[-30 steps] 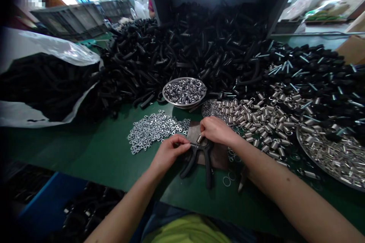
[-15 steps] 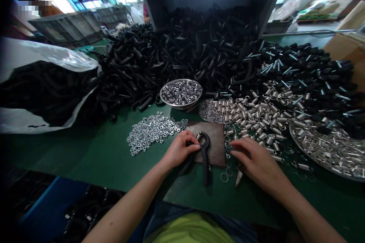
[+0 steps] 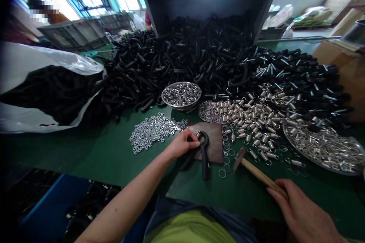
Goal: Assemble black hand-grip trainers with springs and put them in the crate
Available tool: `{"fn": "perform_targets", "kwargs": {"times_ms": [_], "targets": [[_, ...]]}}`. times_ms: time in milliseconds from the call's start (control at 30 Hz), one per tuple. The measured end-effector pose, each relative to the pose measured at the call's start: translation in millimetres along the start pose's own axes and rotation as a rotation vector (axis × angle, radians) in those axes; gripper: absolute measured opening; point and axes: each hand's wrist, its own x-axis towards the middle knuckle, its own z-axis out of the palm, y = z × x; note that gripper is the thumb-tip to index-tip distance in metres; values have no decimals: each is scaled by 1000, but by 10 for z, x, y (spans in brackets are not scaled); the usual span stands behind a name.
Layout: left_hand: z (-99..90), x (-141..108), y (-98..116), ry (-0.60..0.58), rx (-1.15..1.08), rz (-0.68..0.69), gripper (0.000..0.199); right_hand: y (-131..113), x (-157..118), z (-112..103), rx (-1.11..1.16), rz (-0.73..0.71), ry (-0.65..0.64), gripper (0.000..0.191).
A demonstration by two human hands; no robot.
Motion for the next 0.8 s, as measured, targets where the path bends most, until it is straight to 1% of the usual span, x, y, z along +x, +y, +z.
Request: {"fn": "perform_targets", "kwargs": {"times_ms": [67,133,200,267,300,367,400,433,467,533,567,600,633,700,733,767,800], "targets": [[15,-8,-14,21,0,2,10,-296,128,-54,104,-29,-66,39],[29,-11,-29,29,-8,-4,11,-662,276,-113,200,-138,-78,42],[39,-8,-44,28,-25,-17,11,-1019,406,-179,270,-242,-120,42],[42,-4,-55,28,-37,-25,11,-1287,495,-241,324,-304,-108,43],[41,-3,-58,31,-39,-24,12,-1373,525,-258,353,-319,-65,44],[36,-3,-55,42,-37,-16,11,-1448,574,-242,391,-335,66,46],[33,-4,-51,47,-35,-13,11,-1447,600,-206,380,-352,107,47],[31,-5,-45,52,-32,-13,11,-1430,629,-156,345,-378,108,47],[29,-5,-38,55,-29,-16,11,-1406,659,-103,292,-407,67,47],[30,-5,-29,59,-24,-24,11,-1369,710,-26,181,-453,-70,45],[31,-4,-28,57,-25,-28,11,-1366,724,-17,150,-461,-113,44],[32,-3,-28,53,-28,-29,12,-1373,728,-27,144,-457,-115,44],[33,-2,-31,49,-32,-29,12,-1388,722,-51,157,-449,-79,45],[32,1,-39,43,-39,-23,12,-1415,697,-98,202,-430,47,47],[30,4,-42,41,-41,-22,11,-1415,688,-102,212,-424,84,48],[29,8,-43,39,-41,-21,11,-1402,685,-85,204,-419,84,49],[27,12,-42,37,-41,-25,11,-1377,689,-49,181,-419,48,49]]}}
